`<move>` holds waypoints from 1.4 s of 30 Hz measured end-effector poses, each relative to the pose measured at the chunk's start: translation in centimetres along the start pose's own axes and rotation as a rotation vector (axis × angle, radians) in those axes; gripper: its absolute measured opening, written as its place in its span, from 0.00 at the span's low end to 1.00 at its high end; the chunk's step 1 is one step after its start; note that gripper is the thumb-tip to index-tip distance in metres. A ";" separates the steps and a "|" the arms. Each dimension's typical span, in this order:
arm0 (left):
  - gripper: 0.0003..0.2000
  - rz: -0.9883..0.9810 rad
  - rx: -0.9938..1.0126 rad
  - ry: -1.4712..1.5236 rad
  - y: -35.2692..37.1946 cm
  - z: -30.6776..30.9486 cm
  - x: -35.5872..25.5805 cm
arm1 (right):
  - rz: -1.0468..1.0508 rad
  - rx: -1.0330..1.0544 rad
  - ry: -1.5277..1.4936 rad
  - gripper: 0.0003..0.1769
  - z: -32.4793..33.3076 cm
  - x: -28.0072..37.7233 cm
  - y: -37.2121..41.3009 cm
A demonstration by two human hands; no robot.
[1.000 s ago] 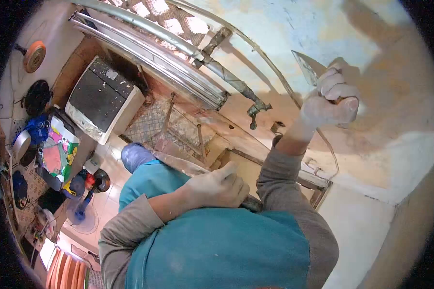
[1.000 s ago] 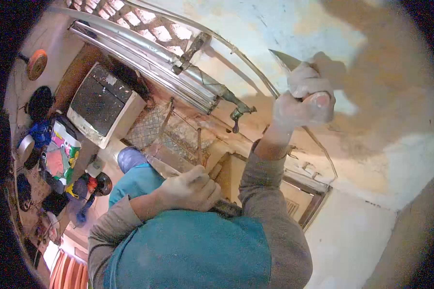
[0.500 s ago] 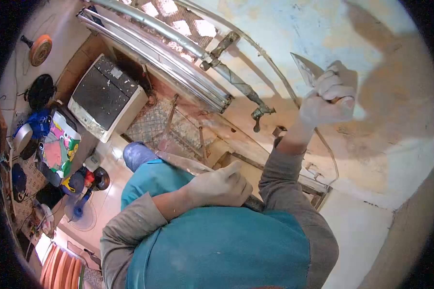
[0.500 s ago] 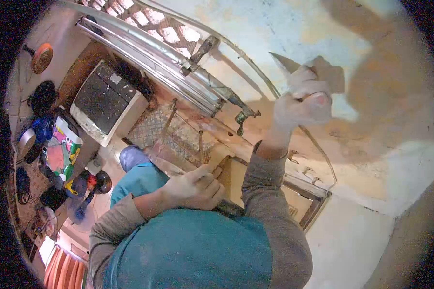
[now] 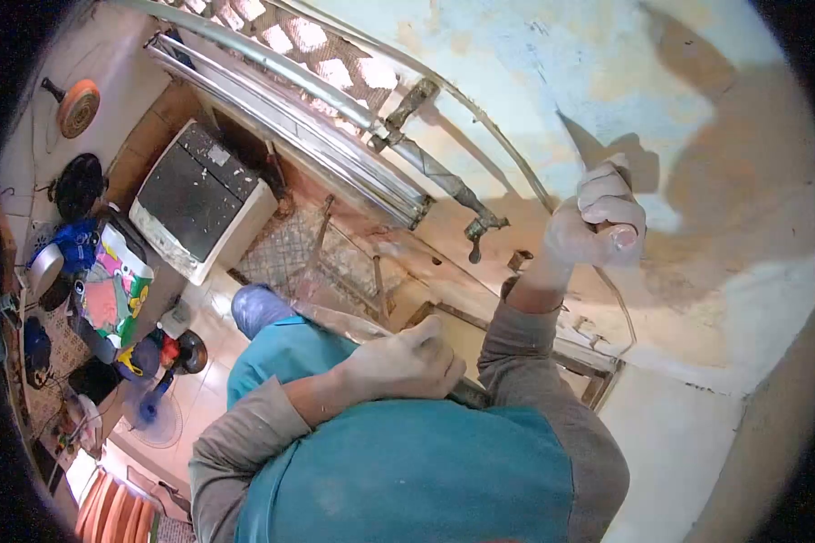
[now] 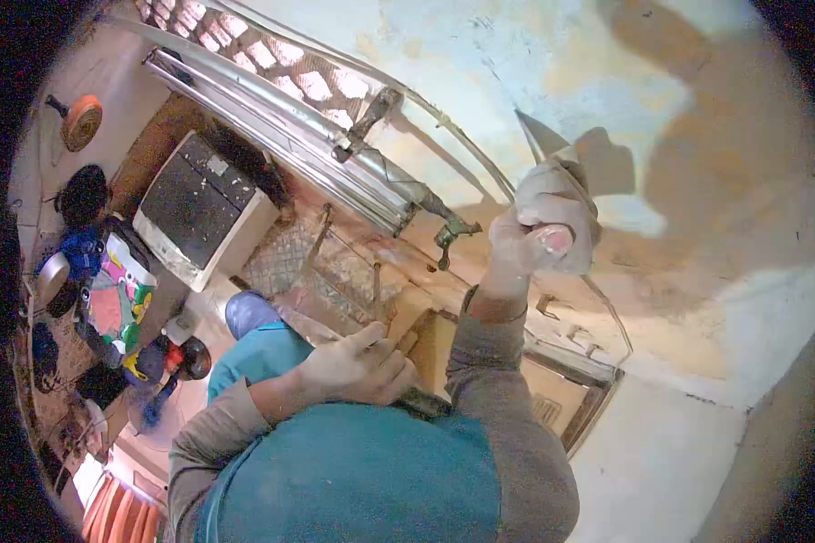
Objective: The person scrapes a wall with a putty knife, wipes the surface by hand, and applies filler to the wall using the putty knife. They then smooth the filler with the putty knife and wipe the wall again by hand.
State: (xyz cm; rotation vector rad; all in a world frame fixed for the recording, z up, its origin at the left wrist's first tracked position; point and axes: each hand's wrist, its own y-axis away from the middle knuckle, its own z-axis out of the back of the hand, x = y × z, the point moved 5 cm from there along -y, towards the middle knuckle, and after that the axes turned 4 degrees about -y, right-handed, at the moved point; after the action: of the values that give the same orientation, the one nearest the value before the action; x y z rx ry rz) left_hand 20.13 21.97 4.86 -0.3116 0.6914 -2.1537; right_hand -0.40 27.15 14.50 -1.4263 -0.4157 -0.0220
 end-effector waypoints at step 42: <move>0.06 -0.005 0.031 0.028 0.2 0.1 -0.4 | -0.188 -0.206 0.301 0.22 5.1 -2.7 3.8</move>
State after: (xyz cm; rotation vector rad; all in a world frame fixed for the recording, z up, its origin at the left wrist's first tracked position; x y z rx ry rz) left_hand 20.56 22.16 4.87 -0.2676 0.6734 -2.1746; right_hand -3.25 32.04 10.53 -1.5525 -0.3028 -0.4374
